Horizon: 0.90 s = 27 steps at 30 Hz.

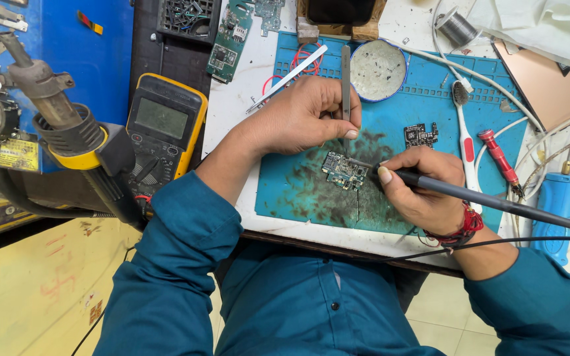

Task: The person solders components on a small circuit board with a soldering iron while holding the board with tweezers. They then apply liquid from a yellow squeeze bottle onto the board and scrub it with a cotton swab, repeatedly cleaning the board surface.

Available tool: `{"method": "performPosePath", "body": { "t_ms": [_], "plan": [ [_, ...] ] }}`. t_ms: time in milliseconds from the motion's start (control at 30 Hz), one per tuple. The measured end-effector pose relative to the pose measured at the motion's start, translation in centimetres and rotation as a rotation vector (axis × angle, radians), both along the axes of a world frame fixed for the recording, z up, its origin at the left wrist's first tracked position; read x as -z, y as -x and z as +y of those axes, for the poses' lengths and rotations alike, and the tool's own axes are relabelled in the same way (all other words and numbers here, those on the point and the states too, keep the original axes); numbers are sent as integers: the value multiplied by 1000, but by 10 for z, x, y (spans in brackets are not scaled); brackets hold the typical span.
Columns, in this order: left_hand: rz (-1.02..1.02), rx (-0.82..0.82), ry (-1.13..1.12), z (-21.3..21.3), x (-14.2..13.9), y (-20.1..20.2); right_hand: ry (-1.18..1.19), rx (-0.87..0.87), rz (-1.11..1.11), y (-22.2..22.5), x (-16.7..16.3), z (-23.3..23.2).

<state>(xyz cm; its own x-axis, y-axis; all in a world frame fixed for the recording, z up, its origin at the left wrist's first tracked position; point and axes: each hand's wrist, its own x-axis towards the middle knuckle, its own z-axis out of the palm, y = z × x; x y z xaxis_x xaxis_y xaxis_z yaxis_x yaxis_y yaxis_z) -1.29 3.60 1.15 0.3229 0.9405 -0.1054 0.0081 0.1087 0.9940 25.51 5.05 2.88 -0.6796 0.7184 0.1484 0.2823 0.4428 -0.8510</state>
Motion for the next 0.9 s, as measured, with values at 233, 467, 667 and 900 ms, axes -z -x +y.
{"method": "performPosePath", "body": {
  "t_ms": [233,467,667,900],
  "plan": [
    [6,8,2,0,1,1,0,-3,15,0,1,0],
    [31,4,-9,0,1,1,-5,0,22,-1,2,0],
    [-18,10,-1,0,2,1,1,5,18,-1,2,0],
    [20,15,5,0,2,1,-3,7,9,-1,1,0]
  ]
}}
